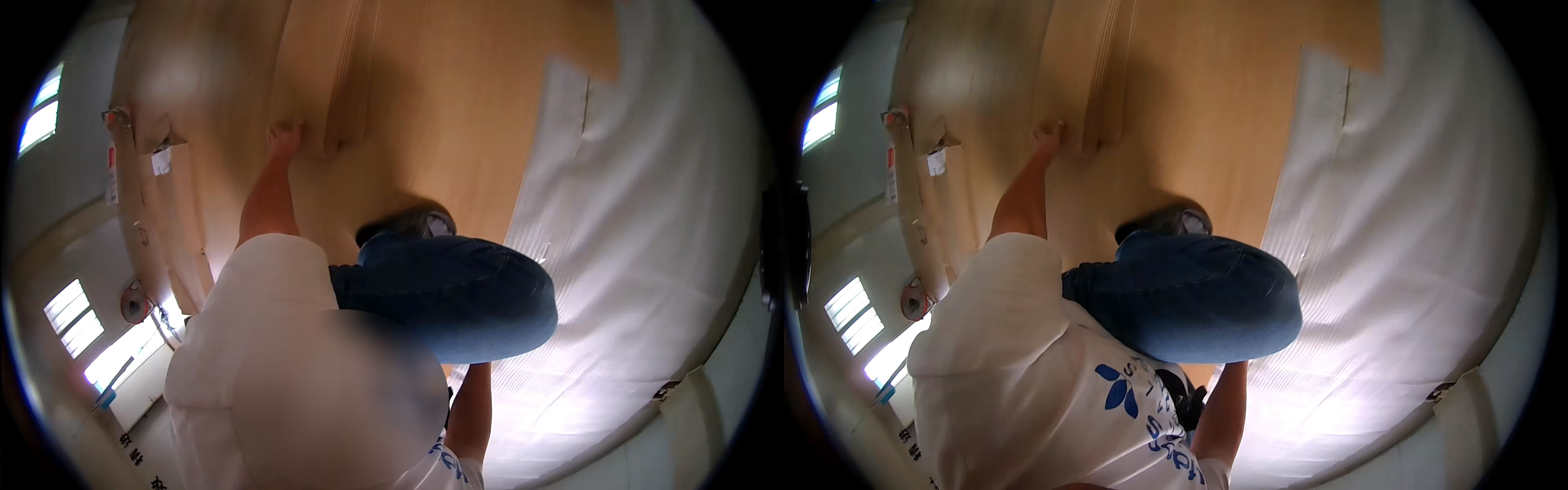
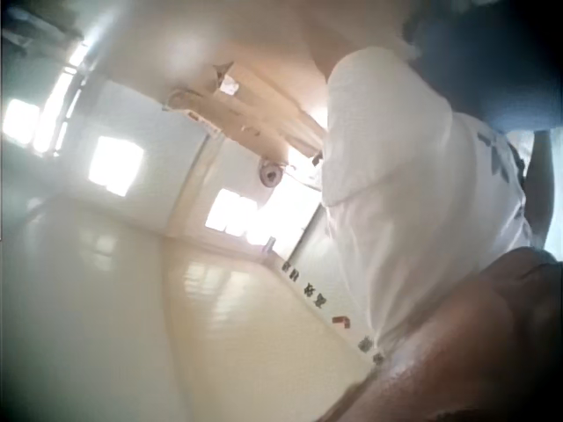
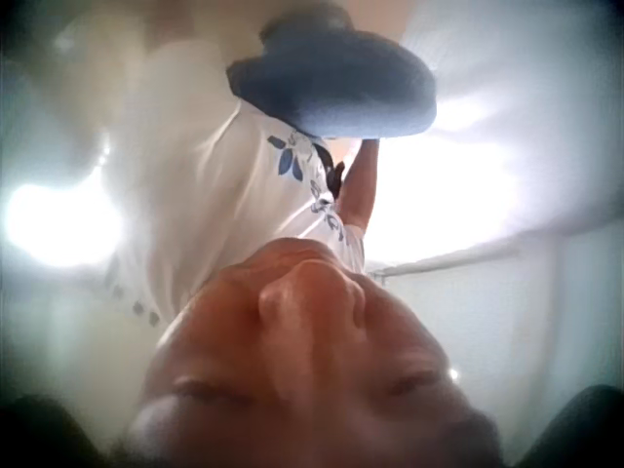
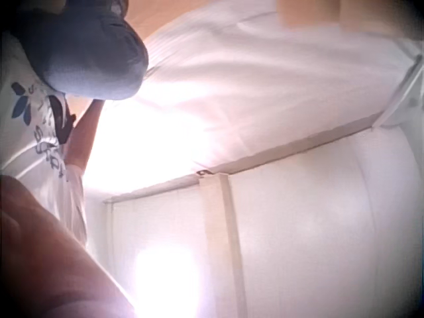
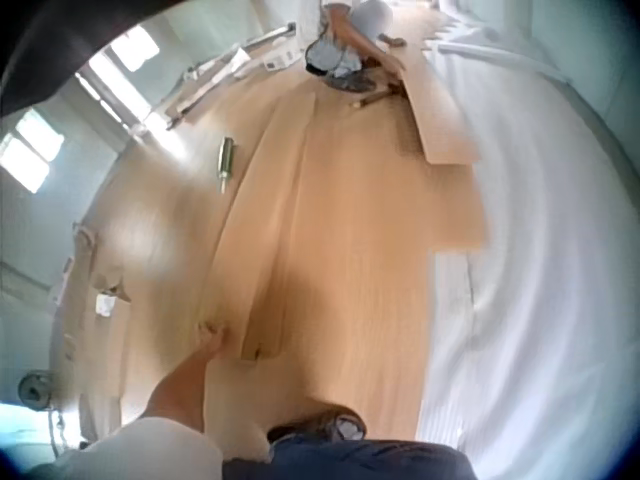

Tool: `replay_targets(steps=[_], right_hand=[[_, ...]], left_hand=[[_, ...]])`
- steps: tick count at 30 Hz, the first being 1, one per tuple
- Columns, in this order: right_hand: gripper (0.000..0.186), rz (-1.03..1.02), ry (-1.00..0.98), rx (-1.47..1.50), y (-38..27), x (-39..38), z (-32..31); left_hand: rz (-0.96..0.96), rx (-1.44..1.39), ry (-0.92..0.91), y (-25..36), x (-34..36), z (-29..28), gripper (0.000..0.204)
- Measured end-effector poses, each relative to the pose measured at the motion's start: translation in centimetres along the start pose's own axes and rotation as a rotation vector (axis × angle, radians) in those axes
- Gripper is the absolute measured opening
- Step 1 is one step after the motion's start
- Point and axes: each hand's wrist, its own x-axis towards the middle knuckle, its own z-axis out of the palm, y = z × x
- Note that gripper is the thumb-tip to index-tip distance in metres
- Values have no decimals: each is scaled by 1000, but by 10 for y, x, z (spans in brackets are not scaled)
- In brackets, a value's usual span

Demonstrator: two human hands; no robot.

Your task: The person installs laminate wood flooring by positioning planks over a white underlayment and using a hammer with a tapping block to secure them together.

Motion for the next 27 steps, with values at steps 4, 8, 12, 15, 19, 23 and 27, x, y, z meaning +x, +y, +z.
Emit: replay_targets(steps=[4, 8, 12, 15, 19, 23, 27], right_hand=[[32, -57, 47, -30, -30, 8, -9], [32, -113, 48, -52, -56, 17, 7], [32, -208, -26, -102, -99, 32, 43], [32, -264, -181, -156, -131, 32, 109], [32, -327, -260, -249, -162, 41, 175], [33, -268, -418, -430, -171, 35, 241], [41, -318, -324, -253, -164, 25, 218]], left_hand=[[214, 63, -155, 28, -56, 43, 113], [346, 24, -298, 53, -67, 38, 98], [318, -12, -327, 79, -50, 23, 86], [239, 104, -340, 25, -3, 17, 84], [232, 260, -459, 131, -126, 38, 77], [226, -254, -384, 86, -96, 122, 63], [161, -414, -896, 119, -127, 131, 55]])
